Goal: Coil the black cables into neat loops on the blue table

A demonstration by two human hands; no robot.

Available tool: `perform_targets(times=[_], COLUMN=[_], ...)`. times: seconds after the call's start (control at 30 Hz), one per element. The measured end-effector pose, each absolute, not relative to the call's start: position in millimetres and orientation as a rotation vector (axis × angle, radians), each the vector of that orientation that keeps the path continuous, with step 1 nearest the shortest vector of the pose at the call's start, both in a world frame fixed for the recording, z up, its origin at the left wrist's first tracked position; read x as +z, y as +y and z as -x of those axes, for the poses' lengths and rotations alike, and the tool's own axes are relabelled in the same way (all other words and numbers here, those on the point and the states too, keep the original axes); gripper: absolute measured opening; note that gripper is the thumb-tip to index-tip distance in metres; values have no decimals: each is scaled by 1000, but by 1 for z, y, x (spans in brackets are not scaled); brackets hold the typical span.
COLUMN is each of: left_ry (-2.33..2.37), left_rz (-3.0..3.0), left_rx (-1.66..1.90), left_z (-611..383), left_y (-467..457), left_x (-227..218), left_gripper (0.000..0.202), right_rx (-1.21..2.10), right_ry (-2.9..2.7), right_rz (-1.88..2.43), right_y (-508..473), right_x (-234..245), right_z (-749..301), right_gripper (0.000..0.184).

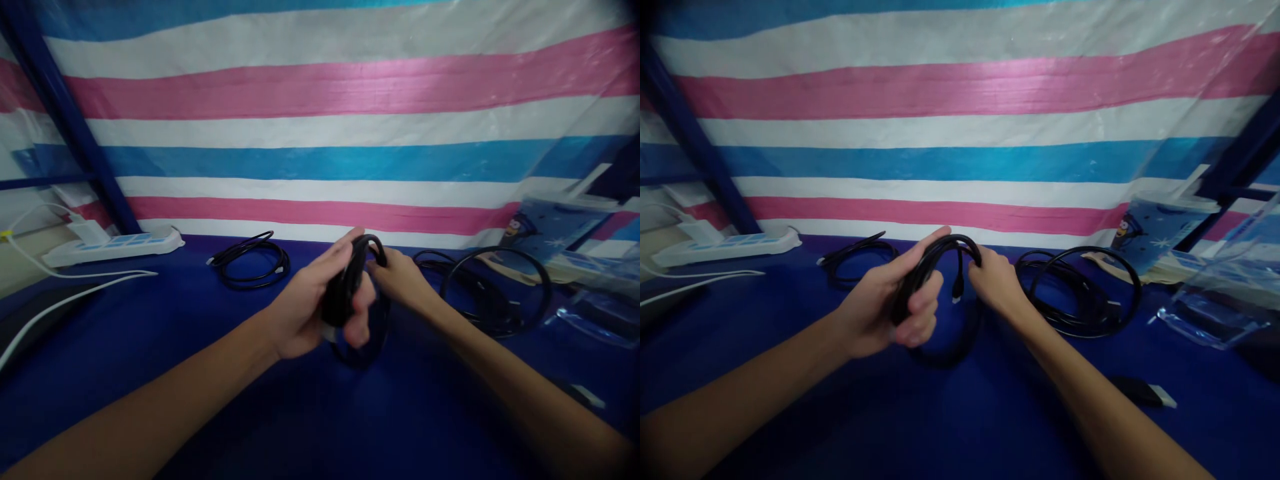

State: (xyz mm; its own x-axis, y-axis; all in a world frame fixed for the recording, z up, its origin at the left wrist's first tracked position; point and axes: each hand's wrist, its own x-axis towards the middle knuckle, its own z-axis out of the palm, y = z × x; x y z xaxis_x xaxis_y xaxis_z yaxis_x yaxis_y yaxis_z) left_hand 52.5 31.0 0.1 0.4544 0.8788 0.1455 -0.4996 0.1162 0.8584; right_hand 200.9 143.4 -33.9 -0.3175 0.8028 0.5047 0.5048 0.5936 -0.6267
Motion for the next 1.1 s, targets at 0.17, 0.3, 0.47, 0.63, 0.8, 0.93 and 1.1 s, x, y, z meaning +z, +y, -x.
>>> perform_targets(times=[0.17, 0.3, 0.47, 0.63, 0.8, 0.93, 1.1], left_ry=[745, 1188, 1606, 1418, 1211, 1130, 1078], left_rz=[-1311, -1783, -2072, -1772, -1540, -1504, -1504], left_rx=[1131, 1246, 1597, 1523, 1525, 1549, 1291], left_z=[-37, -23, -13, -9, -15, -15, -12], left_y=[43, 57, 70, 84, 86, 85, 88], left_x=[3, -8, -24, -37, -39, -42, -54], left_gripper=[31, 13, 12, 23, 43, 43, 36], right_rx=[765, 625, 294, 624, 731, 855, 1044], right_ry=[-1889, -2004, -2118, -1974, -1757, -1757, -1745], right_rz=[753, 696, 751, 904, 884, 888, 922], right_y=[139, 124, 116, 129, 131, 132, 142], right_x=[-12, -1, -2, -16, -19, -20, -34], right_z=[-203, -205, -202, -198, -195, -196, -200], right_gripper=[18, 14, 13, 13, 21, 17, 27])
